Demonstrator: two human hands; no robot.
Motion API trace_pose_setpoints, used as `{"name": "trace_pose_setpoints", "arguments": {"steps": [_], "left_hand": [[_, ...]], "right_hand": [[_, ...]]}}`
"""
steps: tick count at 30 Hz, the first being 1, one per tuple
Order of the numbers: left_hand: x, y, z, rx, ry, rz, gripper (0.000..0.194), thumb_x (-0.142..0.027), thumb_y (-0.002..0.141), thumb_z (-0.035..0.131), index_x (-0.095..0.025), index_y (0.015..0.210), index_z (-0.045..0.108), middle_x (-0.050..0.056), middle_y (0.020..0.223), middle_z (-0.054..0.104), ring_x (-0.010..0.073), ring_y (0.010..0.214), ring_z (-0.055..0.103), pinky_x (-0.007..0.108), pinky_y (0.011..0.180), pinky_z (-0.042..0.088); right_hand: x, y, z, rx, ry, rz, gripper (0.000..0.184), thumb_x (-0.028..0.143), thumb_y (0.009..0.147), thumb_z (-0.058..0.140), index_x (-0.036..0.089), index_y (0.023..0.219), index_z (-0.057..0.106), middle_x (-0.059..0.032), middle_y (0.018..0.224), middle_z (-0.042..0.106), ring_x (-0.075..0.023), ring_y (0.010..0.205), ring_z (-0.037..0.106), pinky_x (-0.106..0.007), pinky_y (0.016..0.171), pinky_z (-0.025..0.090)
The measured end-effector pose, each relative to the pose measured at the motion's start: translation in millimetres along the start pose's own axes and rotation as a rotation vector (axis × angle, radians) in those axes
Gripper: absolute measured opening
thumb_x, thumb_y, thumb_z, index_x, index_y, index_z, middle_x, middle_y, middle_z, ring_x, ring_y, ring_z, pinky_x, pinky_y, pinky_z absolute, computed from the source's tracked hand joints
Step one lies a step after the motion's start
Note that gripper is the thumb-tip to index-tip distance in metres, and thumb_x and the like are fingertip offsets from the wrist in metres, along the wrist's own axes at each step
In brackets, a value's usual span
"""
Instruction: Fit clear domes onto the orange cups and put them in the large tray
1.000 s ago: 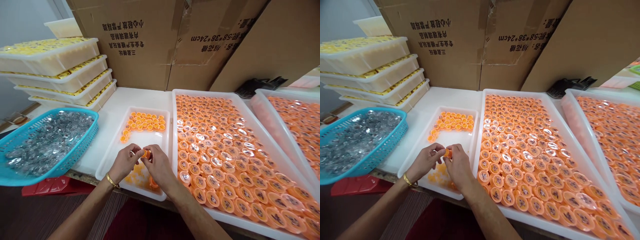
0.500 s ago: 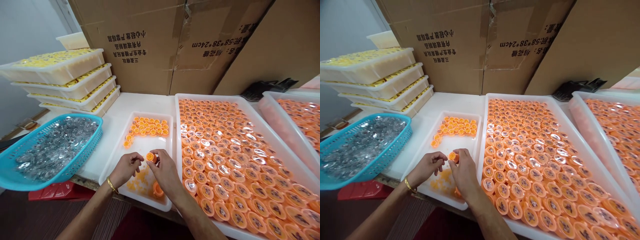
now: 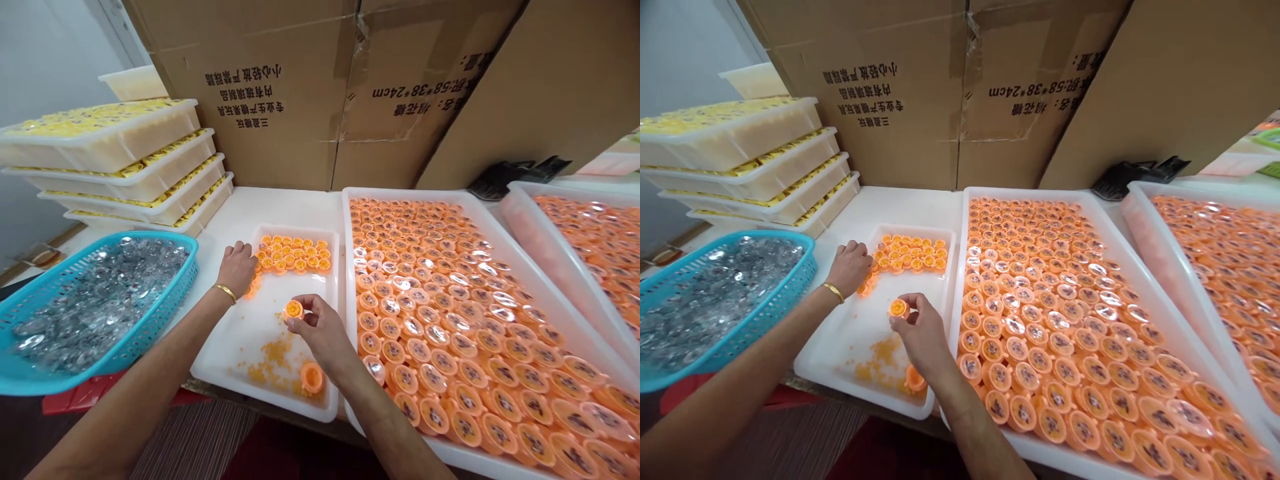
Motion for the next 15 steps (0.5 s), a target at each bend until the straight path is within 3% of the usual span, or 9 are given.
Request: {"name": "trace_pose_setpoints", "arguments": {"steps": [3, 7, 11, 13, 14, 15], "left_hand": [[3.6, 2.9, 2.4, -0.002, -0.064, 0.016, 0.022, -0.015, 0.076, 0.050, -0.019, 0.061, 0.066, 0.016, 0.086, 0.059, 0.0322, 0.100, 0.043, 0.047, 0.084, 0.029], [7.3, 1.3, -9.2, -0.037, -0.217, -0.035, 0.020, -0.017, 0.076, 0.052, -0.018, 0.059, 0.062, 0.015, 0.083, 0.061, 0.0311, 0.099, 0.045, 0.047, 0.086, 0.031], [-2.4, -24.5, -22.4, -0.060, -0.442, -0.149, 0.016, -0.026, 0.079, 0.052, -0.017, 0.070, 0.062, 0.010, 0.080, 0.063, 0.0244, 0.085, 0.054, 0.040, 0.078, 0.041], [-17.2, -45.4, -20.2, -0.014, -0.635, -0.189, 0.023, -0.033, 0.084, 0.048, -0.016, 0.075, 0.061, 0.007, 0.077, 0.065, 0.0189, 0.075, 0.058, 0.033, 0.069, 0.046], [-25.7, -56.0, -15.6, 0.025, -0.814, -0.221, 0.025, -0.035, 0.086, 0.046, -0.016, 0.078, 0.061, 0.006, 0.079, 0.065, 0.0162, 0.072, 0.059, 0.030, 0.066, 0.047], [-32.8, -67.1, -6.4, 0.077, -1.154, -0.315, 0.023, -0.035, 0.085, 0.050, -0.016, 0.079, 0.061, 0.005, 0.080, 0.065, 0.0145, 0.071, 0.059, 0.028, 0.066, 0.048]], "right_hand": [[0.5, 0.3, 0.3, 0.005, -0.029, -0.009, 0.025, 0.023, 0.070, 0.060, 0.019, 0.095, 0.055, -0.0009, 0.083, 0.062, -0.0144, 0.070, 0.059, -0.031, 0.069, 0.050], [-0.2, 0.9, -0.5, -0.001, -0.034, -0.010, 0.028, 0.023, 0.071, 0.060, 0.019, 0.098, 0.055, -0.0013, 0.085, 0.063, -0.0143, 0.071, 0.058, -0.030, 0.069, 0.049], [0.1, 1.1, -3.0, -0.022, -0.015, -0.011, 0.030, 0.024, 0.071, 0.061, 0.019, 0.101, 0.056, -0.0026, 0.088, 0.063, -0.0148, 0.074, 0.058, -0.030, 0.071, 0.049], [0.3, 0.8, -4.6, -0.038, -0.001, -0.013, 0.032, 0.026, 0.072, 0.062, 0.019, 0.103, 0.056, -0.0029, 0.090, 0.064, -0.0151, 0.075, 0.058, -0.031, 0.072, 0.049], [0.5, 0.6, -5.3, -0.046, 0.009, -0.016, 0.033, 0.027, 0.072, 0.063, 0.019, 0.103, 0.056, -0.0029, 0.091, 0.064, -0.0149, 0.074, 0.058, -0.031, 0.072, 0.049], [0.6, 0.4, -5.7, -0.051, 0.018, -0.021, 0.033, 0.028, 0.072, 0.063, 0.019, 0.103, 0.056, -0.0030, 0.092, 0.063, -0.0146, 0.074, 0.057, -0.031, 0.072, 0.049]]}}
Point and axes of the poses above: each hand's wrist, its own y-axis towards the middle knuckle, its own z-axis out of the palm, x = y × z, the point moved 8 cm from there along y, towards the middle knuckle
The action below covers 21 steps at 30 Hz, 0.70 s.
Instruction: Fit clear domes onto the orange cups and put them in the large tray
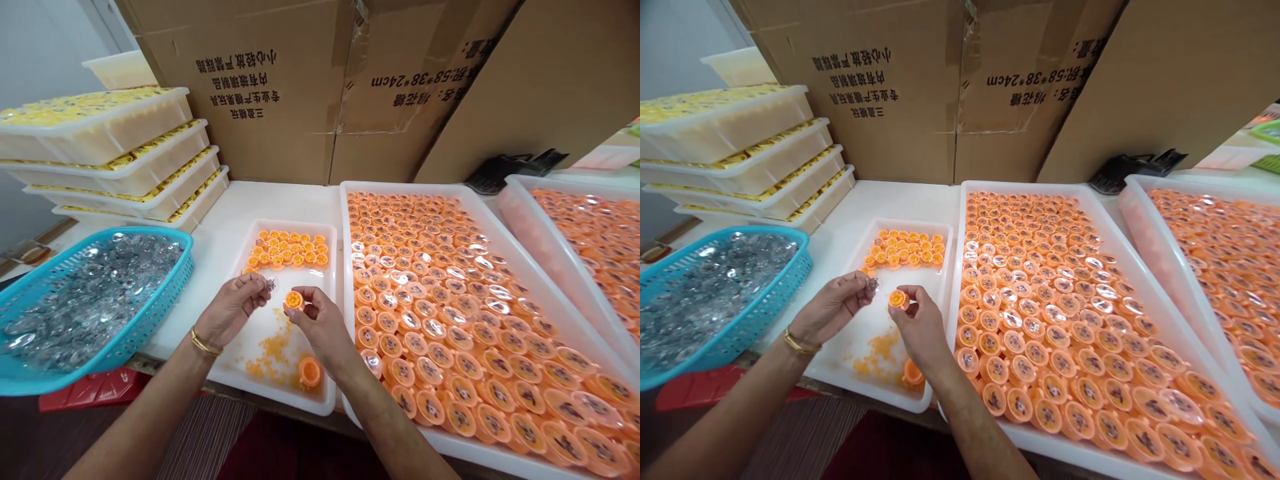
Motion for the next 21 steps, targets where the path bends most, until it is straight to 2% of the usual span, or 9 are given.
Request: {"name": "trace_pose_setpoints", "arguments": {"steps": [2, 3, 5, 11, 15, 18, 21], "left_hand": [[13.6, -17.4, 20.2, 0.046, -0.564, -0.196, 0.015, -0.030, 0.079, 0.061, -0.015, 0.078, 0.062, 0.003, 0.080, 0.064, 0.0107, 0.069, 0.059, 0.023, 0.066, 0.049], [17.8, -23.8, 29.3, 0.057, -0.768, -0.274, 0.011, -0.026, 0.076, 0.065, -0.015, 0.077, 0.062, 0.002, 0.078, 0.064, 0.0093, 0.067, 0.059, 0.021, 0.065, 0.048], [20.9, -30.3, 40.2, 0.069, -0.934, -0.343, 0.007, -0.020, 0.074, 0.067, -0.014, 0.075, 0.063, 0.000, 0.075, 0.063, 0.0075, 0.064, 0.058, 0.018, 0.061, 0.048], [15.4, -28.4, 47.3, 0.135, -0.880, -0.279, 0.008, -0.021, 0.079, 0.062, -0.013, 0.080, 0.063, 0.003, 0.074, 0.065, 0.0097, 0.063, 0.060, 0.019, 0.058, 0.049], [14.8, -26.4, 45.2, 0.093, -0.776, -0.245, 0.017, -0.030, 0.083, 0.059, -0.014, 0.078, 0.060, 0.003, 0.072, 0.065, 0.0112, 0.061, 0.061, 0.021, 0.055, 0.050], [17.3, -25.7, 44.3, 0.060, -0.732, -0.257, 0.015, -0.026, 0.078, 0.067, -0.013, 0.076, 0.060, 0.001, 0.067, 0.064, 0.0086, 0.056, 0.059, 0.018, 0.050, 0.047], [20.8, -26.6, 45.2, 0.033, -0.763, -0.306, 0.019, -0.021, 0.072, 0.072, -0.014, 0.087, 0.062, 0.000, 0.066, 0.064, 0.0075, 0.054, 0.059, 0.015, 0.048, 0.046]], "right_hand": [[0.4, -0.3, 0.0, -0.001, 0.015, -0.014, 0.033, 0.029, 0.072, 0.064, 0.019, 0.102, 0.057, -0.0029, 0.093, 0.063, -0.0137, 0.072, 0.056, -0.031, 0.070, 0.048], [0.6, -0.4, 0.3, 0.002, 0.023, -0.022, 0.033, 0.029, 0.072, 0.065, 0.019, 0.102, 0.057, -0.0028, 0.093, 0.063, -0.0134, 0.072, 0.056, -0.030, 0.070, 0.048], [1.1, -0.5, 1.0, 0.009, 0.043, -0.036, 0.033, 0.029, 0.072, 0.065, 0.019, 0.102, 0.056, -0.0026, 0.093, 0.062, -0.0131, 0.071, 0.055, -0.030, 0.069, 0.047], [5.5, -0.5, -1.3, -0.006, 0.030, -0.072, 0.032, 0.027, 0.071, 0.065, 0.019, 0.101, 0.057, -0.0028, 0.094, 0.062, -0.0130, 0.072, 0.056, -0.030, 0.069, 0.047], [5.7, -0.4, -0.8, 0.004, -0.001, -0.085, 0.032, 0.025, 0.071, 0.064, 0.019, 0.102, 0.057, -0.0029, 0.093, 0.063, -0.0139, 0.074, 0.058, -0.030, 0.070, 0.047], [5.5, -0.3, -0.2, 0.013, -0.014, -0.091, 0.032, 0.026, 0.072, 0.063, 0.019, 0.103, 0.057, -0.0032, 0.092, 0.063, -0.0148, 0.075, 0.058, -0.031, 0.072, 0.048], [7.0, -0.5, -1.6, -0.004, -0.024, -0.086, 0.032, 0.027, 0.071, 0.064, 0.019, 0.102, 0.058, -0.0032, 0.092, 0.063, -0.0149, 0.075, 0.058, -0.031, 0.070, 0.048]]}}
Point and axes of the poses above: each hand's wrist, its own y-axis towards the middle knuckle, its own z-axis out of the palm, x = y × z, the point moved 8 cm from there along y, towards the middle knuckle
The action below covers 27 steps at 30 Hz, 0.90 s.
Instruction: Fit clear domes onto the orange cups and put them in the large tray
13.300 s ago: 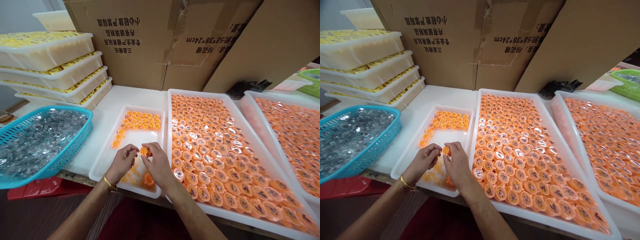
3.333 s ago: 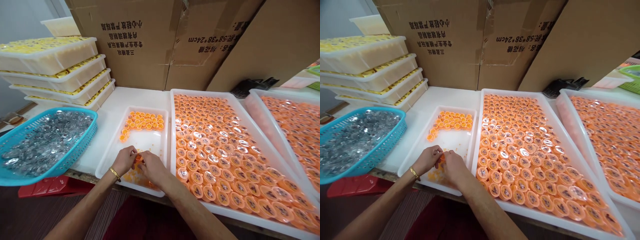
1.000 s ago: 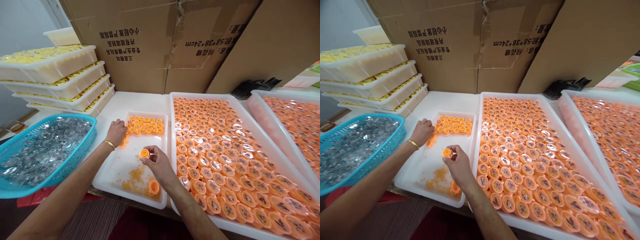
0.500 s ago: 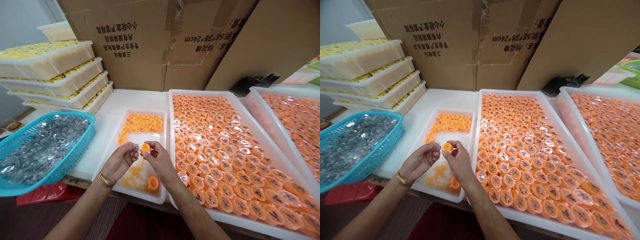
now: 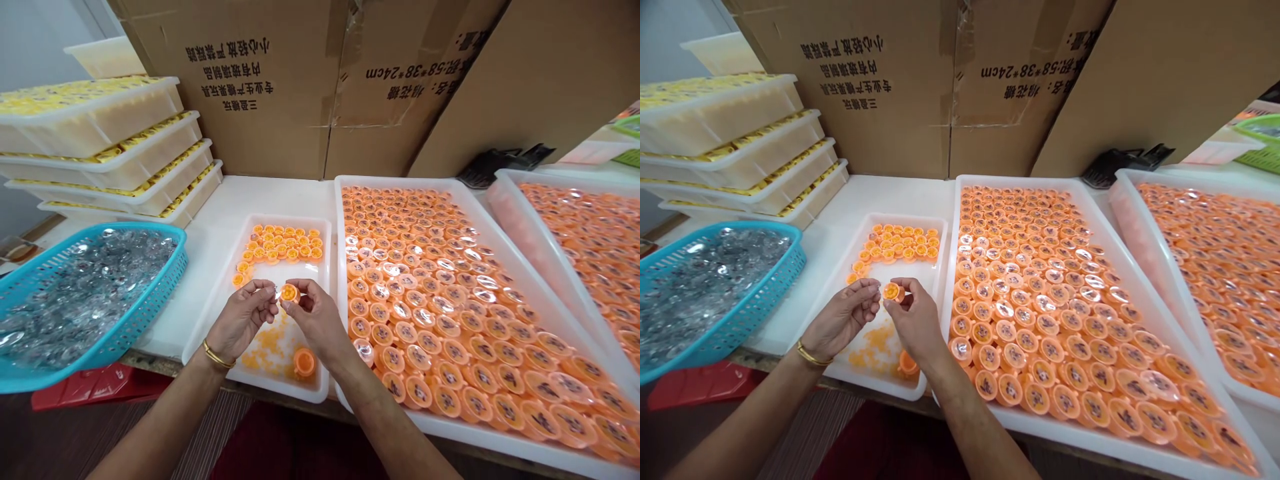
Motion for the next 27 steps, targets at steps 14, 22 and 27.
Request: {"name": "trace_pose_setpoints", "arguments": {"steps": [14, 22, 27], "left_hand": [[2.8, -11.3, -3.1, -0.113, 0.029, -0.014, 0.016, -0.022, 0.069, 0.074, -0.014, 0.067, 0.060, -0.004, 0.054, 0.057, 0.0043, 0.048, 0.052, 0.012, 0.042, 0.041], [8.8, -14.4, -5.2, -0.166, -0.196, -0.110, 0.008, -0.007, 0.078, 0.061, -0.007, 0.083, 0.067, 0.002, 0.063, 0.065, 0.0075, 0.054, 0.063, 0.012, 0.045, 0.049], [5.1, -13.8, -3.3, -0.195, -0.172, -0.040, 0.003, -0.010, 0.076, 0.065, -0.010, 0.078, 0.063, 0.002, 0.065, 0.067, 0.0106, 0.057, 0.066, 0.014, 0.047, 0.051]], "right_hand": [[-0.7, 0.2, -4.1, -0.045, 0.040, 0.021, 0.035, 0.027, 0.070, 0.065, 0.019, 0.103, 0.057, -0.0015, 0.089, 0.061, -0.0131, 0.071, 0.053, -0.029, 0.068, 0.044], [-2.5, 0.4, -3.3, -0.031, 0.053, 0.019, 0.035, 0.028, 0.071, 0.065, 0.018, 0.105, 0.057, -0.0015, 0.089, 0.060, -0.0127, 0.071, 0.053, -0.029, 0.068, 0.044], [-3.7, 1.0, -2.6, -0.017, -0.016, 0.007, 0.035, 0.030, 0.072, 0.064, 0.019, 0.105, 0.059, -0.0010, 0.085, 0.060, -0.0124, 0.067, 0.051, -0.028, 0.064, 0.044]]}}
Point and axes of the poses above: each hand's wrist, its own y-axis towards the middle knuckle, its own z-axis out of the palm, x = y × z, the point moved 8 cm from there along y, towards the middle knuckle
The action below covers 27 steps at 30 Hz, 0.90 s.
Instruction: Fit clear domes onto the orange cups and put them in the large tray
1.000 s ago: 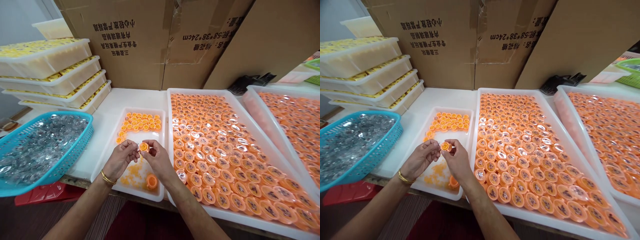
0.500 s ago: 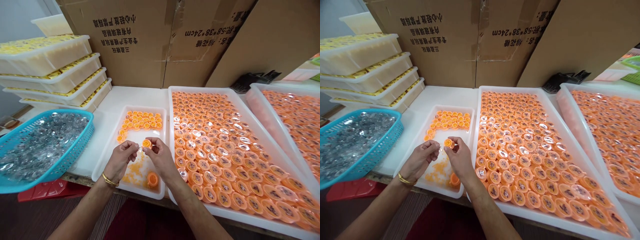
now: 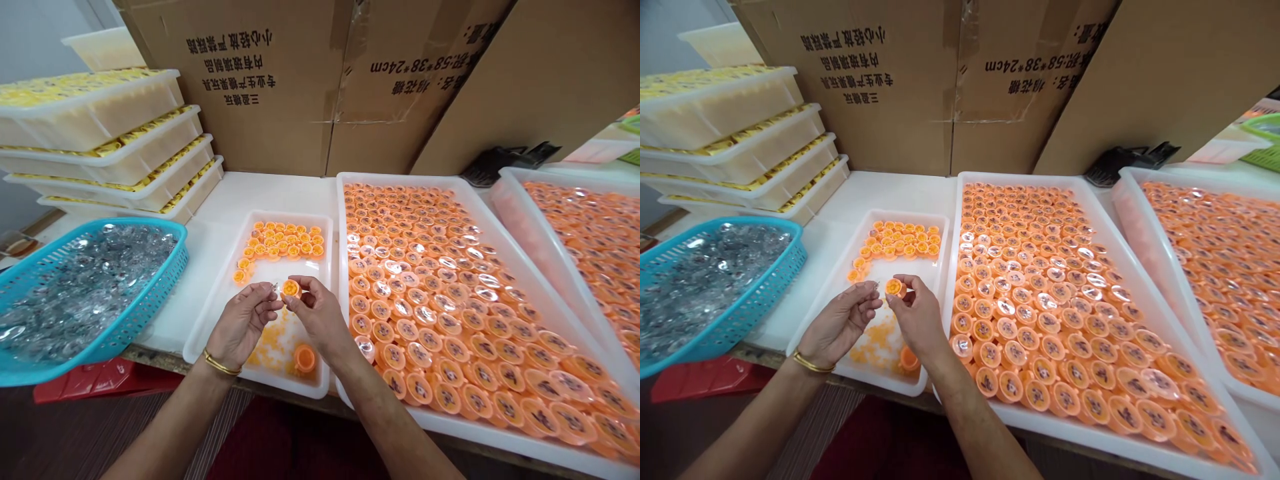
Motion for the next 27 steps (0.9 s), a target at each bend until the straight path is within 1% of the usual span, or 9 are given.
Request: {"name": "trace_pose_setpoints", "arguments": {"steps": [3, 6, 9, 13, 17, 20, 24, 26, 27], "left_hand": [[-3.7, -0.4, 4.9, 0.008, 0.095, 0.088, 0.016, -0.018, 0.069, 0.073, -0.011, 0.079, 0.061, 0.002, 0.066, 0.068, 0.0122, 0.057, 0.066, 0.017, 0.048, 0.051], [-8.8, -0.4, 7.4, -0.019, 0.209, 0.200, 0.025, -0.024, 0.064, 0.077, -0.012, 0.079, 0.060, 0.001, 0.065, 0.068, 0.0123, 0.055, 0.065, 0.019, 0.049, 0.051], [-11.6, 1.0, 8.3, -0.054, 0.324, 0.275, 0.027, -0.028, 0.064, 0.077, -0.013, 0.079, 0.060, 0.000, 0.062, 0.067, 0.0127, 0.054, 0.065, 0.020, 0.047, 0.050], [-15.4, 3.6, 11.5, -0.065, 0.443, 0.338, 0.028, -0.031, 0.064, 0.076, -0.013, 0.078, 0.060, 0.000, 0.060, 0.065, 0.0121, 0.051, 0.063, 0.020, 0.045, 0.048], [-21.2, 5.1, 15.0, -0.071, 0.498, 0.364, 0.026, -0.030, 0.064, 0.076, -0.013, 0.075, 0.060, -0.001, 0.059, 0.063, 0.0117, 0.050, 0.061, 0.020, 0.044, 0.047], [-23.5, 5.1, 17.2, -0.069, 0.545, 0.360, 0.025, -0.031, 0.064, 0.076, -0.013, 0.073, 0.060, -0.001, 0.058, 0.063, 0.0116, 0.049, 0.060, 0.020, 0.044, 0.047], [-23.0, 3.8, 20.8, -0.031, 0.619, 0.376, 0.026, -0.034, 0.066, 0.074, -0.014, 0.074, 0.060, 0.000, 0.061, 0.064, 0.0122, 0.050, 0.060, 0.022, 0.045, 0.048], [-22.1, 3.7, 21.7, -0.011, 0.665, 0.382, 0.026, -0.035, 0.068, 0.073, -0.014, 0.078, 0.061, 0.000, 0.063, 0.063, 0.0131, 0.053, 0.061, 0.022, 0.046, 0.048], [-22.0, 3.8, 22.0, 0.001, 0.691, 0.385, 0.026, -0.035, 0.069, 0.072, -0.015, 0.083, 0.062, 0.000, 0.064, 0.063, 0.0137, 0.055, 0.061, 0.023, 0.048, 0.049]], "right_hand": [[0.1, -0.5, 0.6, 0.008, 0.013, 0.010, 0.035, 0.029, 0.074, 0.063, 0.019, 0.107, 0.058, -0.0018, 0.085, 0.063, -0.0130, 0.068, 0.054, -0.028, 0.065, 0.045], [0.3, -0.6, 1.0, 0.010, 0.015, 0.015, 0.035, 0.028, 0.074, 0.062, 0.019, 0.108, 0.059, -0.0021, 0.083, 0.064, -0.0138, 0.069, 0.056, -0.029, 0.066, 0.047], [1.3, -0.4, 0.0, -0.004, -0.009, 0.000, 0.035, 0.025, 0.074, 0.061, 0.020, 0.108, 0.061, -0.0021, 0.084, 0.065, -0.0155, 0.074, 0.059, -0.029, 0.068, 0.048], [2.1, -1.1, -0.7, -0.021, -0.044, -0.007, 0.035, 0.023, 0.074, 0.060, 0.020, 0.109, 0.062, -0.0027, 0.082, 0.065, -0.0178, 0.080, 0.061, -0.032, 0.071, 0.050], [3.9, -2.3, 0.0, -0.016, -0.028, 0.006, 0.037, 0.023, 0.074, 0.061, 0.018, 0.111, 0.061, -0.0042, 0.084, 0.067, -0.0180, 0.079, 0.063, -0.034, 0.073, 0.051], [4.2, -2.8, -1.0, -0.019, -0.017, 0.033, 0.038, 0.030, 0.075, 0.064, 0.016, 0.110, 0.061, -0.0067, 0.089, 0.068, -0.0189, 0.080, 0.064, -0.036, 0.076, 0.052], [1.8, -1.7, -4.8, -0.050, 0.101, 0.050, 0.041, 0.038, 0.074, 0.066, 0.016, 0.108, 0.060, -0.0090, 0.100, 0.067, -0.0186, 0.080, 0.065, -0.037, 0.075, 0.054], [0.1, -1.0, -6.5, -0.068, 0.167, 0.057, 0.040, 0.036, 0.074, 0.067, 0.016, 0.107, 0.060, -0.0080, 0.098, 0.066, -0.0176, 0.077, 0.066, -0.038, 0.076, 0.055], [-0.3, -0.9, -7.1, -0.074, 0.194, 0.059, 0.038, 0.034, 0.073, 0.067, 0.016, 0.106, 0.060, -0.0070, 0.095, 0.066, -0.0173, 0.076, 0.066, -0.038, 0.076, 0.055]]}}
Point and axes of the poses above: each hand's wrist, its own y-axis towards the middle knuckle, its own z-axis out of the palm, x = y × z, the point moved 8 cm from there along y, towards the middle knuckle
